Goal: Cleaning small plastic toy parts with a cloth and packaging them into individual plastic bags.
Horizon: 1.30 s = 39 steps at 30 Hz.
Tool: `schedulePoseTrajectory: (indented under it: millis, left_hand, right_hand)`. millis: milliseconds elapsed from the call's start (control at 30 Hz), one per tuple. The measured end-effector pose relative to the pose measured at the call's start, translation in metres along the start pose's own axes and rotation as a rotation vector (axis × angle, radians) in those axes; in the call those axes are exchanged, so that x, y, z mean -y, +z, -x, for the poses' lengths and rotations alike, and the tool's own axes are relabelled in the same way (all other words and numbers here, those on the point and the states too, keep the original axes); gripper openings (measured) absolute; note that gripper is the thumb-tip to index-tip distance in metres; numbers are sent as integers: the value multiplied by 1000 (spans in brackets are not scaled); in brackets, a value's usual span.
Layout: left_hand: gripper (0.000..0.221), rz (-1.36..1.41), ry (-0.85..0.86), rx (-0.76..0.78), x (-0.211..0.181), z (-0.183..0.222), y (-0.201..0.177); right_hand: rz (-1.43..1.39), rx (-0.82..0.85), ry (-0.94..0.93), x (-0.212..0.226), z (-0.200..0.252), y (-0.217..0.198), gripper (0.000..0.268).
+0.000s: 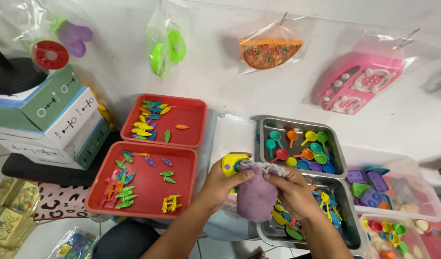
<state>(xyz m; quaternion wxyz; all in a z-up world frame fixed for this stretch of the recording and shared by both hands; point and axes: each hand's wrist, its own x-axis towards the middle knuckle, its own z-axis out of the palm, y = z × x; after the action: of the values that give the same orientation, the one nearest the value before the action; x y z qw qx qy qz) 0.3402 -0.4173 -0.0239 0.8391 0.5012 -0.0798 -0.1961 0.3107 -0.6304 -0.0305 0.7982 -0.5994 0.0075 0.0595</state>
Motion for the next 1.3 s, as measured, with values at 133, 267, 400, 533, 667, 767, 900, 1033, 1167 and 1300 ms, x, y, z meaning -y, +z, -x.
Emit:
schedulePoseTrajectory:
  millis: [133,267,400,533,667,767,900,1033,1167,1300]
  left_hand:
    - [52,-83,57,-156,4,-1,3]
    - [49,-117,94,-163,4,2,5]
    - [61,-92,-29,-200,-10,5,9]
    - [63,267,-87,-251,-12,2,7]
    - [61,431,12,-87,11,0,7]
    - [67,525,43,-15,13,11,17]
    - [65,597,88,8,14,10,11]
    - [72,525,117,6,6,15,17]
    - [75,516,98,-14,5,16,17]
    - [70,495,109,-31,8,13,15]
  right_hand:
    - [-19,-104,35,-17,-5,-12,10]
    - [61,-156,4,-16,-5,-8,13]
    - [-25,-155,118,-4,-7,1,31]
    - [-91,-539,37,32,7,35,40]
    - [746,-492,-627,13,28,44,29]
    - [1199,-1,-775,-7,32,68,63]
    - [1208,7,-879,-3,31,77,55]
    - [1209,-43,-883,-2,35,85,51]
    - [1261,-105,-905,-1,32,84,42]
    - [1170,-69,-913,2,31,84,45]
